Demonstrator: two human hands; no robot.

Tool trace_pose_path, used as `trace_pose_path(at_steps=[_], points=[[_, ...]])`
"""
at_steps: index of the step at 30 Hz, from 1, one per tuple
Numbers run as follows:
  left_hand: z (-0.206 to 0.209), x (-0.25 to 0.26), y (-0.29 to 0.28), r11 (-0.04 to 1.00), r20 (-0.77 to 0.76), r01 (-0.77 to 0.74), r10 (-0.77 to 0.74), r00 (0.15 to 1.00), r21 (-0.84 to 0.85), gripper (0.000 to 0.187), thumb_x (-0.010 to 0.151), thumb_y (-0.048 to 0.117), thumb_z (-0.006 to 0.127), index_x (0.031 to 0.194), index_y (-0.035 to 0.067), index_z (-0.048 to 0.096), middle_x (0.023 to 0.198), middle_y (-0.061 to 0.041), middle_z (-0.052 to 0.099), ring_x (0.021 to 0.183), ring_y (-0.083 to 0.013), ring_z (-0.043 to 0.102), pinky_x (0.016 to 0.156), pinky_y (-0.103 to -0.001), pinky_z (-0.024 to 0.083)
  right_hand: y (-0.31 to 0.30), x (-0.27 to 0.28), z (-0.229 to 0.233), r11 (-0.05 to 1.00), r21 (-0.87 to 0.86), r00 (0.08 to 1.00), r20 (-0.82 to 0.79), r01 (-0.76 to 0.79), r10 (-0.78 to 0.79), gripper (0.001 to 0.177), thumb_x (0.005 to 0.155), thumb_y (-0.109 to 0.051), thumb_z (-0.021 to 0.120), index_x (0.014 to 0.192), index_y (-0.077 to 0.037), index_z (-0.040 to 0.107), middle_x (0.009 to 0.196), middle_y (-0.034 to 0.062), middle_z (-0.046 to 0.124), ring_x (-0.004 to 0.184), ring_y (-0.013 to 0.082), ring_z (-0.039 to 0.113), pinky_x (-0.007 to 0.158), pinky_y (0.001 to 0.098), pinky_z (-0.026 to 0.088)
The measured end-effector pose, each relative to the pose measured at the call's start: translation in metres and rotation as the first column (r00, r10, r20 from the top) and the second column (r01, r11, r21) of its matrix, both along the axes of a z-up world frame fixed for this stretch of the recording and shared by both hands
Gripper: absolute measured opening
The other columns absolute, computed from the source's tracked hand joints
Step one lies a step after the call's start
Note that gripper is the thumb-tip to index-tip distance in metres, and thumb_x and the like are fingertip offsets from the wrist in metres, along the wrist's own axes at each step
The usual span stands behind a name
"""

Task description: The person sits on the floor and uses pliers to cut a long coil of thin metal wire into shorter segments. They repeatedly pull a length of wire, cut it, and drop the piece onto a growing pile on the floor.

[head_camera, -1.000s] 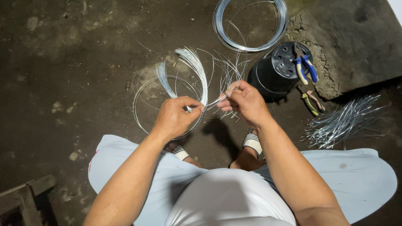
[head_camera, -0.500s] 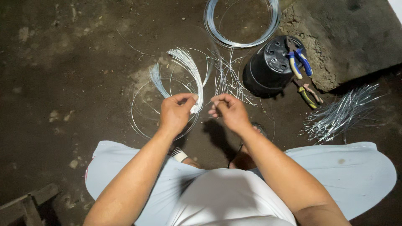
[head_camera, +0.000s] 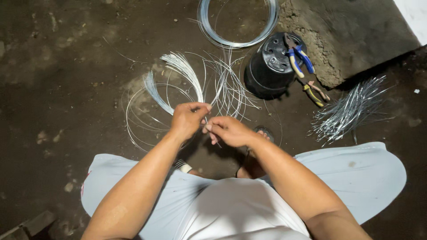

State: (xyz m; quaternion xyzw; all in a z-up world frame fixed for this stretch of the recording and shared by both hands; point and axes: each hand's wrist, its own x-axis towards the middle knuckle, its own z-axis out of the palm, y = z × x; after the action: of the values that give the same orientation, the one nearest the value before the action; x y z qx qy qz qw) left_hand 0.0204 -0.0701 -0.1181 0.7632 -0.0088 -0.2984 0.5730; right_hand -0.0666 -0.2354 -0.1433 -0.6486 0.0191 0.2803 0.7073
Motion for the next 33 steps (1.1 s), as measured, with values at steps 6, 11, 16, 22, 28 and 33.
trace_pose_path(at_steps=[6, 11, 16, 22, 28, 33], points=[[-0.008, 0.012, 0.0, 0.998, 0.083, -0.066, 0.067, 0.994, -0.012, 0.02, 0.088, 0.019, 0.075, 0.098, 0.003, 0.082, 0.075, -0.001, 0.075, 0.056, -0.0057, 0.059, 0.052, -0.023, 0.048, -0.136, 0.03, -0.003, 0.176, -0.586, 0.61, 0.778, 0.791, -0.15, 0.017, 0.1, -0.02, 0.076, 0.105, -0.005, 0.07, 0.106, 0.0157, 0.071, 0.099, 0.0345, 0.066, 0.087, 0.0433, 0.051], [-0.009, 0.01, -0.001, 0.998, 0.039, -0.061, 0.062, 0.997, -0.029, 0.021, 0.088, 0.021, 0.078, 0.097, 0.003, 0.082, 0.074, -0.003, 0.073, 0.055, -0.0065, 0.057, 0.051, -0.024, 0.047, -0.225, 0.046, -0.019, -0.064, -0.813, 0.806, 0.582, 0.578, -0.113, 0.066, 0.084, -0.032, 0.084, 0.135, -0.003, 0.053, 0.129, 0.0237, 0.055, 0.116, 0.0457, 0.056, 0.097, 0.0552, 0.044], [-0.012, 0.01, -0.006, 0.998, 0.048, -0.053, 0.055, 0.997, -0.043, 0.022, 0.088, 0.021, 0.077, 0.097, 0.001, 0.082, 0.073, -0.004, 0.073, 0.056, -0.0068, 0.059, 0.052, -0.024, 0.048, -0.236, 0.053, -0.017, -0.011, -0.908, 0.892, 0.414, 0.419, -0.179, 0.06, 0.088, -0.031, 0.077, 0.134, -0.002, 0.051, 0.132, 0.0258, 0.056, 0.114, 0.048, 0.057, 0.094, 0.0562, 0.046], [-0.013, 0.012, -0.01, 0.997, 0.061, -0.053, 0.056, 0.997, -0.056, 0.023, 0.087, 0.022, 0.077, 0.097, 0.001, 0.081, 0.076, -0.003, 0.076, 0.058, -0.0067, 0.063, 0.054, -0.024, 0.052, -0.233, 0.051, -0.022, 0.014, -0.899, 0.892, 0.432, 0.437, -0.131, 0.047, 0.094, -0.029, 0.074, 0.119, 0.006, 0.056, 0.094, 0.0299, 0.068, 0.086, 0.0483, 0.067, 0.079, 0.0546, 0.052], [-0.009, 0.014, -0.016, 0.998, 0.048, -0.054, 0.055, 0.997, -0.024, 0.023, 0.088, 0.021, 0.075, 0.097, 0.001, 0.081, 0.076, -0.003, 0.076, 0.057, -0.008, 0.062, 0.053, -0.025, 0.051, -0.127, 0.002, 0.001, 0.631, -0.698, 0.94, 0.224, 0.34, -0.258, 0.039, 0.094, -0.041, 0.073, 0.083, -0.004, 0.074, 0.06, 0.0048, 0.061, 0.056, 0.0151, 0.053, 0.054, 0.0365, 0.045], [-0.008, 0.013, -0.02, 0.996, -0.012, -0.06, 0.06, 0.998, -0.062, 0.022, 0.088, 0.021, 0.076, 0.096, 0.0, 0.08, 0.078, -0.003, 0.076, 0.059, -0.0074, 0.063, 0.054, -0.025, 0.052, -0.064, -0.017, 0.019, 0.754, -0.63, 0.982, 0.094, 0.187, -0.164, 0.043, 0.094, -0.043, 0.069, 0.078, -0.003, 0.069, 0.058, 0.0031, 0.059, 0.054, 0.0125, 0.052, 0.052, 0.0355, 0.044]])
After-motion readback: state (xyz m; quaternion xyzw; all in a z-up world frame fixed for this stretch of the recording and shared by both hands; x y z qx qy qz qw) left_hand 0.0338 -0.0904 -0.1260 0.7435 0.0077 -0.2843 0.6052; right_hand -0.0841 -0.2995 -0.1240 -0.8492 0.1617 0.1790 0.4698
